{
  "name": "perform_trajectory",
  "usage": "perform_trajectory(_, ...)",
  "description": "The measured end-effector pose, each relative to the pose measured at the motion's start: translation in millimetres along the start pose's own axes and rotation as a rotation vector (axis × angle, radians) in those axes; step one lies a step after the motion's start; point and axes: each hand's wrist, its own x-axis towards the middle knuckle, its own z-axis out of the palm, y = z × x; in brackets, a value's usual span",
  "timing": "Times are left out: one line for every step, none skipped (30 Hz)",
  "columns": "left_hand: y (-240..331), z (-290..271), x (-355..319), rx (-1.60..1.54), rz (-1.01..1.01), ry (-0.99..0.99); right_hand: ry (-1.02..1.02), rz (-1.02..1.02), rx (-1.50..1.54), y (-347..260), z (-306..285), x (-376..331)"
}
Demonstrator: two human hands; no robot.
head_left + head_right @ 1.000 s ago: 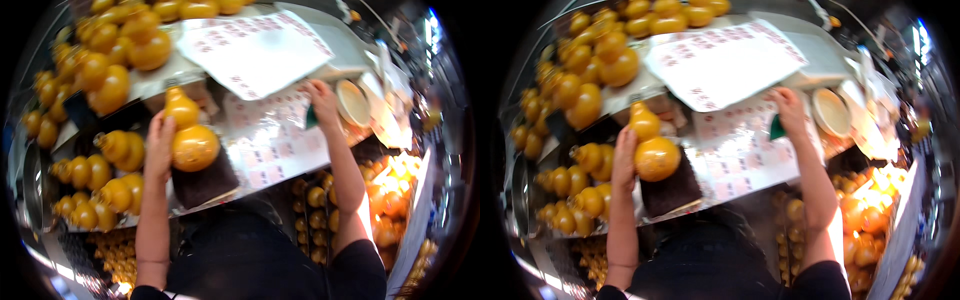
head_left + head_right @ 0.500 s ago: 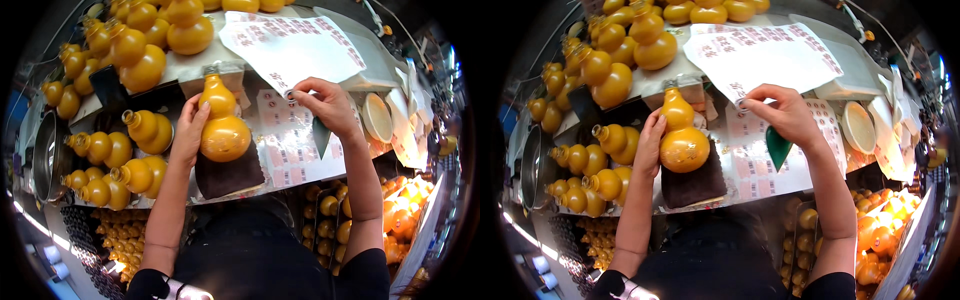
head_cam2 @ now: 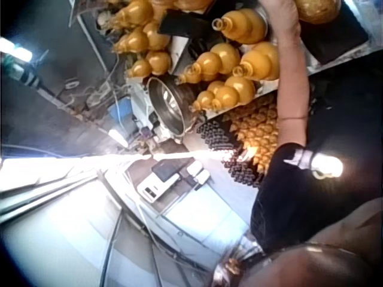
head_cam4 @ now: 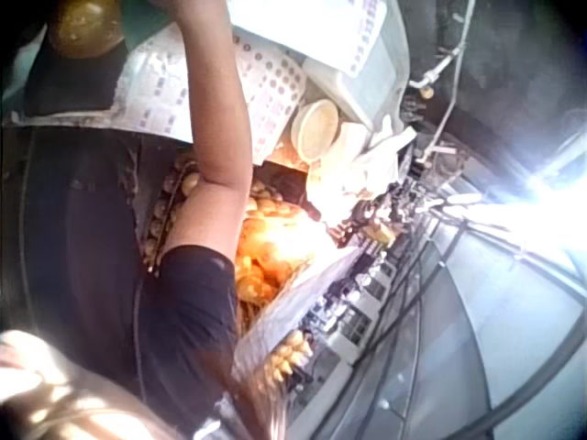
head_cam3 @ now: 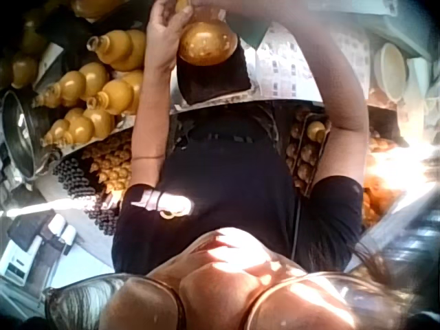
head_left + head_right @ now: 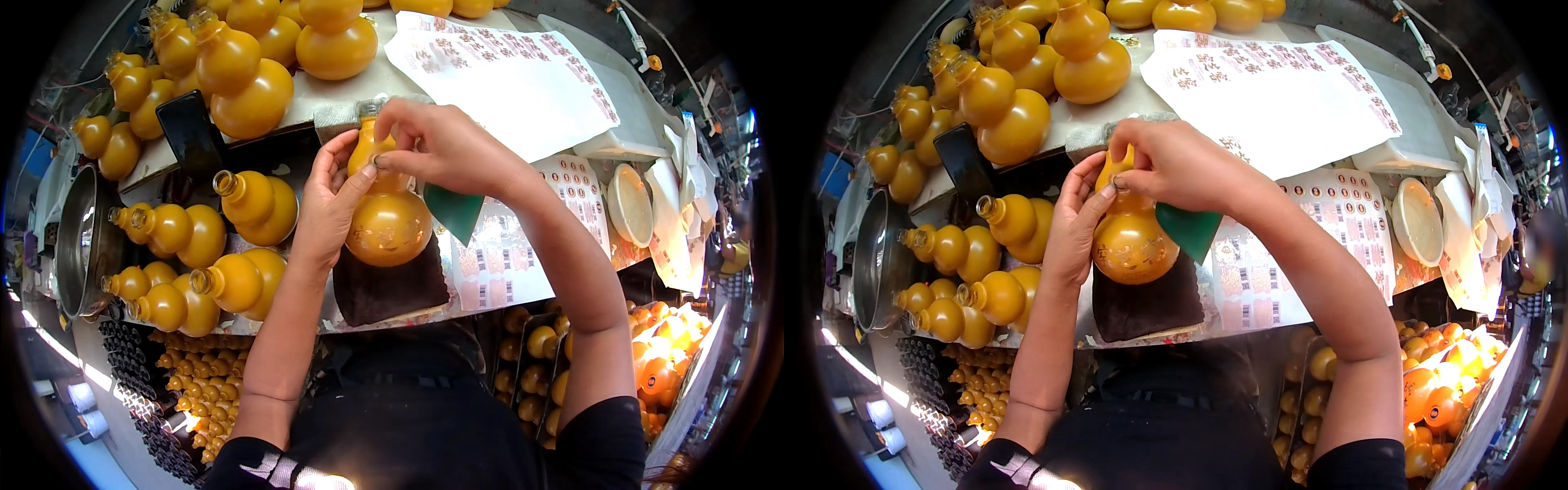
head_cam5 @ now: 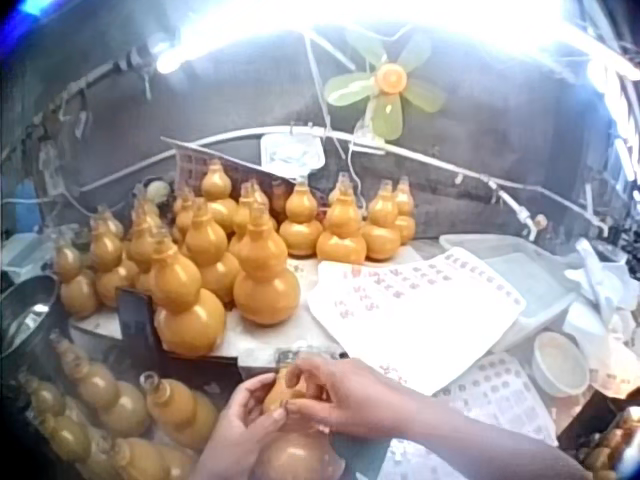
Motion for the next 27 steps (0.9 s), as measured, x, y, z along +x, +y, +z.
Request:
perform_trajectory(-0.6,0.6,0.4,-0.012,-0.002,-0.009,0.053,0.016,0.124,12.4,3.9,-3.0)
perform_trajectory(0.0,1.9,0.9,-0.005,-0.005,-0.013,0.128,0.087,0.273,21.3,9.2,-6.7)
perform_trajectory(0.4,2.8,2.0,-0.012,-0.017,-0.018,0.204,0.157,0.421,25.8,13.6,-11.5)
perform_trajectory(1.3,1.9,1.8,-0.018,-0.027,-0.014,0.203,0.217,0.447,26.0,17.1,-14.7)
perform_trajectory(1.6,0.9,1.6,-0.024,-0.038,-0.011,0.203,0.278,0.473,25.3,20.4,-18.3)
perform_trajectory(1.3,-0.1,1.5,-0.026,-0.053,-0.005,0.204,0.338,0.498,24.5,23.6,-21.4)
perform_trajectory(1.3,-0.5,2.4,-0.027,-0.066,-0.002,0.18,0.37,0.476,22.8,26.1,-23.0)
perform_trajectory(1.1,-0.8,3.0,-0.028,-0.08,0.001,0.156,0.402,0.454,20.7,28.7,-24.1)
perform_trajectory(0.5,-1.0,3.1,-0.029,-0.093,0.003,0.133,0.434,0.432,19.6,30.9,-24.9)
perform_trajectory(0.2,-1.2,3.0,-0.027,-0.089,0.002,0.115,0.393,0.439,22.8,34.4,-24.9)
perform_trajectory(-1.2,-1.4,2.2,-0.025,-0.086,0.001,0.116,0.39,0.443,25.8,36.1,-24.4)
perform_trajectory(-2.3,-1.4,1.7,-0.023,-0.082,0.0,0.117,0.387,0.447,28.6,37.1,-23.5)
perform_trajectory(-2.5,-1.7,1.1,-0.021,-0.081,-0.001,0.116,0.384,0.453,31.0,38.8,-22.4)
perform_trajectory(-2.5,-1.9,0.4,-0.019,-0.08,-0.003,0.121,0.39,0.48,32.8,39.9,-22.1)
perform_trajectory(-2.5,-2.3,-0.3,-0.017,-0.079,-0.004,0.123,0.39,0.498,33.1,40.6,-22.0)
perform_trajectory(-3.4,-3.8,0.4,-0.016,-0.092,-0.006,0.126,0.391,0.515,33.3,41.2,-22.6)
perform_trajectory(-4.1,-6.0,2.2,-0.015,-0.106,-0.007,0.128,0.393,0.532,33.7,41.9,-23.0)
perform_trajectory(-4.3,-7.0,3.7,-0.014,-0.119,-0.008,0.125,0.39,0.534,34.9,42.5,-22.5)
perform_trajectory(-4.4,-6.7,3.9,-0.01,-0.119,-0.006,0.122,0.387,0.537,36.8,43.2,-21.5)
perform_trajectory(-4.3,-5.9,4.0,-0.005,-0.118,-0.003,0.118,0.384,0.54,38.5,44.1,-20.8)
perform_trajectory(-3.7,-4.8,3.3,0.0,-0.117,0.0,0.116,0.382,0.542,40.2,45.5,-20.4)
perform_trajectory(-2.1,-2.9,2.5,0.007,-0.112,0.004,0.115,0.379,0.543,41.6,46.3,-19.7)
perform_trajectory(-1.4,-2.6,2.3,0.005,-0.119,0.004,0.113,0.376,0.543,42.6,46.9,-19.5)
perform_trajectory(-1.4,-3.2,2.5,0.002,-0.125,0.005,0.116,0.378,0.552,43.2,47.1,-19.7)
perform_trajectory(-1.8,-3.9,2.7,-0.002,-0.132,0.006,0.118,0.381,0.561,43.7,47.4,-20.2)
perform_trajectory(-1.5,-4.3,3.7,-0.025,-0.147,0.004,0.119,0.385,0.57,43.8,47.6,-20.6)
perform_trajectory(-1.0,-4.6,5.3,-0.048,-0.162,0.002,0.132,0.374,0.56,43.3,47.8,-20.8)
